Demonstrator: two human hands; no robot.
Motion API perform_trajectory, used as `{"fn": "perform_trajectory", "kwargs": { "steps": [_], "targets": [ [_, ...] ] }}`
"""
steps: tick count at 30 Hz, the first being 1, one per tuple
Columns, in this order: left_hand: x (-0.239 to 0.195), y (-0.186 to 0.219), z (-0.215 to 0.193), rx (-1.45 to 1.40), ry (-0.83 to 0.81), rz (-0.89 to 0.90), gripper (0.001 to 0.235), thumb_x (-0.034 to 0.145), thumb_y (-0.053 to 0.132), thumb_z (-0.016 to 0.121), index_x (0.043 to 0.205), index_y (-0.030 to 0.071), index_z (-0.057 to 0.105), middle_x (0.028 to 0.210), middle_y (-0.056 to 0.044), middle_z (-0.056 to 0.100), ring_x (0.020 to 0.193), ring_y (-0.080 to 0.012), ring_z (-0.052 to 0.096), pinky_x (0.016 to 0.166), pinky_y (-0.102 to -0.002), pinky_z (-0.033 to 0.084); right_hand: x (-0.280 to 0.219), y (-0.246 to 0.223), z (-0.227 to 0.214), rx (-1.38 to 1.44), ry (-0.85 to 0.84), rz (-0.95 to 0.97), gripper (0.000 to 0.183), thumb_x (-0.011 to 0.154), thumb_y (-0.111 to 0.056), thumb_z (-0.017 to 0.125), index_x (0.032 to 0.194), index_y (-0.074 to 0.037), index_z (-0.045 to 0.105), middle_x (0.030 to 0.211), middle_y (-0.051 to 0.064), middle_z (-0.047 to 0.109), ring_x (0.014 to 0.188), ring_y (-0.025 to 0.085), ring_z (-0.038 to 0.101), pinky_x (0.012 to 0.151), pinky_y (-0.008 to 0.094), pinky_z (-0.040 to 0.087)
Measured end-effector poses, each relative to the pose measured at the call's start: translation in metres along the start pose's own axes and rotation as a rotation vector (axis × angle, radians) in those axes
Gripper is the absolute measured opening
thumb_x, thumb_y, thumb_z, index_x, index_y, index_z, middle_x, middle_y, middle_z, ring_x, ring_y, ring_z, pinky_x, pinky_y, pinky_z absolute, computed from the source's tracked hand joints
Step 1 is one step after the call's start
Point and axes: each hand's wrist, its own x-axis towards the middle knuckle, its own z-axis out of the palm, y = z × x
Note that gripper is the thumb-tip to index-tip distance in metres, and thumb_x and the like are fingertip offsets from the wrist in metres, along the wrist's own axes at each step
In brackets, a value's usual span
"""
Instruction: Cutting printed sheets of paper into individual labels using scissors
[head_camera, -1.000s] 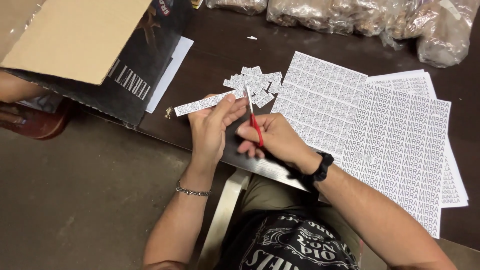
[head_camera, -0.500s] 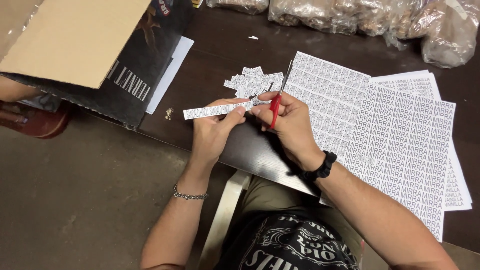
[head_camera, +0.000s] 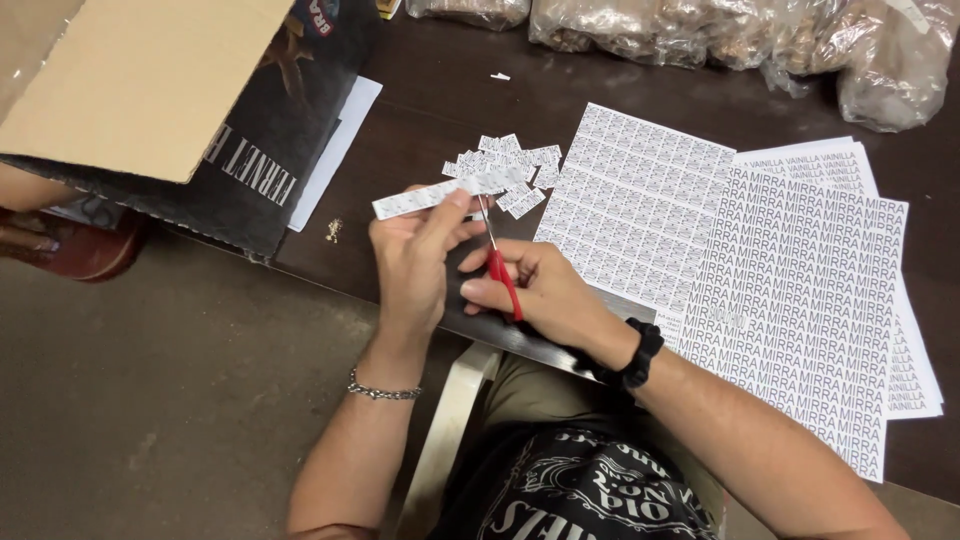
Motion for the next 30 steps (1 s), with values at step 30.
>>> {"fn": "perform_trajectory", "kwargs": {
  "steps": [30],
  "targets": [
    [-0.012,0.002,0.006,0.207,-0.175,0.015,0.026,0.083,0.004,0.074,0.107,-0.005,0.075,0.099,-0.02,0.076,0.091,-0.0157,0.071,0.082,-0.029,0.061,0.024,0.001,-0.02,0.049,0.422,-0.145,0.039,0.082,-0.008,0.083,0.115,0.002,0.063,0.084,0.016,0.076,0.051,0.009,0.063,0.046,0.019,0.054]
  ]
}}
